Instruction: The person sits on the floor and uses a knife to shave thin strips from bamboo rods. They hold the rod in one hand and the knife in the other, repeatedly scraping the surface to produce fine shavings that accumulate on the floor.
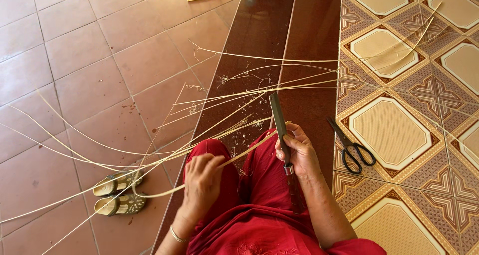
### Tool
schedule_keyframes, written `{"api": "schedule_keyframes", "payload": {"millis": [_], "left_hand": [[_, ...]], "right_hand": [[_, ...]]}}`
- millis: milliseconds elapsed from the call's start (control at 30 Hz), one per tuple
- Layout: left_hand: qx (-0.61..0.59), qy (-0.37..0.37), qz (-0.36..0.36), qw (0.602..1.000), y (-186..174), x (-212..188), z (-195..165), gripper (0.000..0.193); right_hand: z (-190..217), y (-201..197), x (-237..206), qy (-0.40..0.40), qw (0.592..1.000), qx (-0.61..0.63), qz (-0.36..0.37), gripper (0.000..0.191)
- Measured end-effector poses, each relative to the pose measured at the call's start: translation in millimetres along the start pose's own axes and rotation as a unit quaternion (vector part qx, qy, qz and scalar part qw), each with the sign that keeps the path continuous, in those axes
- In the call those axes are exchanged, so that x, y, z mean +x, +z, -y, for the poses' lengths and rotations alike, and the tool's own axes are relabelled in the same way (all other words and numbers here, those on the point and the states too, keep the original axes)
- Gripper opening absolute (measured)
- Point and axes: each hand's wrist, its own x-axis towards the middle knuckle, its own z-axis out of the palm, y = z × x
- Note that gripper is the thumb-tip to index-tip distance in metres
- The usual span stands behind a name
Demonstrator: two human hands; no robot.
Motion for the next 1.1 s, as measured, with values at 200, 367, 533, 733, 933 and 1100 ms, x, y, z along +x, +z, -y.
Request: {"api": "schedule_keyframes", "payload": {"millis": [200, 367, 533, 733, 933, 1100], "left_hand": [[-0.302, -0.219, 0.286, 0.883, 30.9, -28.5, -29.6, 0.037], [-0.518, -0.401, 0.021, 0.755, 51.8, -35.4, -12.2, 0.038], [-0.631, -0.391, -0.173, 0.647, 48.3, -19.4, 8.6, 0.030], [-0.635, -0.320, -0.226, 0.666, 24.1, 2.6, 27.1, 0.022], [-0.482, -0.252, -0.087, 0.834, 1.8, 26.2, 37.5, 0.022], [-0.297, -0.202, 0.132, 0.924, -2.7, 53.0, 18.7, 0.019]], "right_hand": [[-7.3, 5.4, -4.3, 0.004, 1.000, 0.031, -0.002, 0.032], [-12.0, 16.8, -14.5, 0.006, 0.999, 0.042, 0.026, 0.031], [-28.1, 29.1, -19.8, 0.072, 0.990, 0.107, 0.060, 0.032], [-40.5, 32.1, -15.4, 0.143, 0.981, 0.128, 0.013, 0.031], [-38.1, 28.2, -21.2, 0.153, 0.976, 0.151, -0.017, 0.033], [-35.2, 25.8, -26.6, 0.133, 0.979, 0.155, -0.001, 0.037]]}}
